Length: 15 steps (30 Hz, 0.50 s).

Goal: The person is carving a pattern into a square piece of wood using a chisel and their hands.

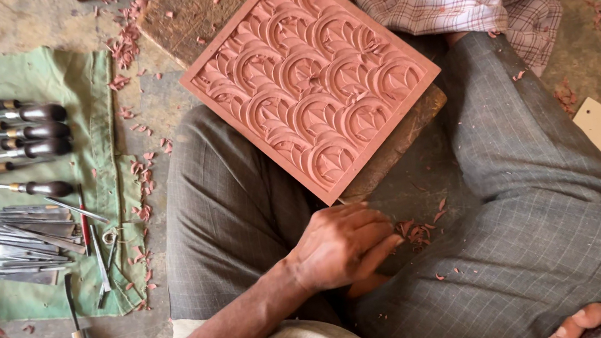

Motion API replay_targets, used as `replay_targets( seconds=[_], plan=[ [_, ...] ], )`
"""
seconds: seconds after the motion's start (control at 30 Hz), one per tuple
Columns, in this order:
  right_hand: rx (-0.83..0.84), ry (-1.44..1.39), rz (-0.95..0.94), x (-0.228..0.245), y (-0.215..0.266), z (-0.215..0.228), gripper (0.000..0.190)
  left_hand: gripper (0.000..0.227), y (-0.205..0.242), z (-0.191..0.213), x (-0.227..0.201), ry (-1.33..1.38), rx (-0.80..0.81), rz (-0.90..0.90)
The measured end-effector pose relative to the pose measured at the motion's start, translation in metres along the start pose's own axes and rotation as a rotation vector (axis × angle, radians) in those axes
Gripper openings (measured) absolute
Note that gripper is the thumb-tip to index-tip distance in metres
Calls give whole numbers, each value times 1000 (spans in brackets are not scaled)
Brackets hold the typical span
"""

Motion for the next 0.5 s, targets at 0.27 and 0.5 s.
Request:
replay_targets(
  seconds=[0.27, 0.5],
  plan=[
    [112, 32, 42, 10, -3, -27, 57, 10, 17, 40, 11, -50, -236, 97],
    [241, 329, -52, 27, 19, -115, 63, 28, 26, 47, 25, 248, -641, 652]
  ],
)
Point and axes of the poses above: each hand's wrist, its own y-axis away from the middle knuckle, its own z-axis out of the back of the hand, x = y × z, the point moved 1 cm from there along -y, towards the middle knuckle, and after that the axes turned 1 degree about -y, right-handed, at the moved point
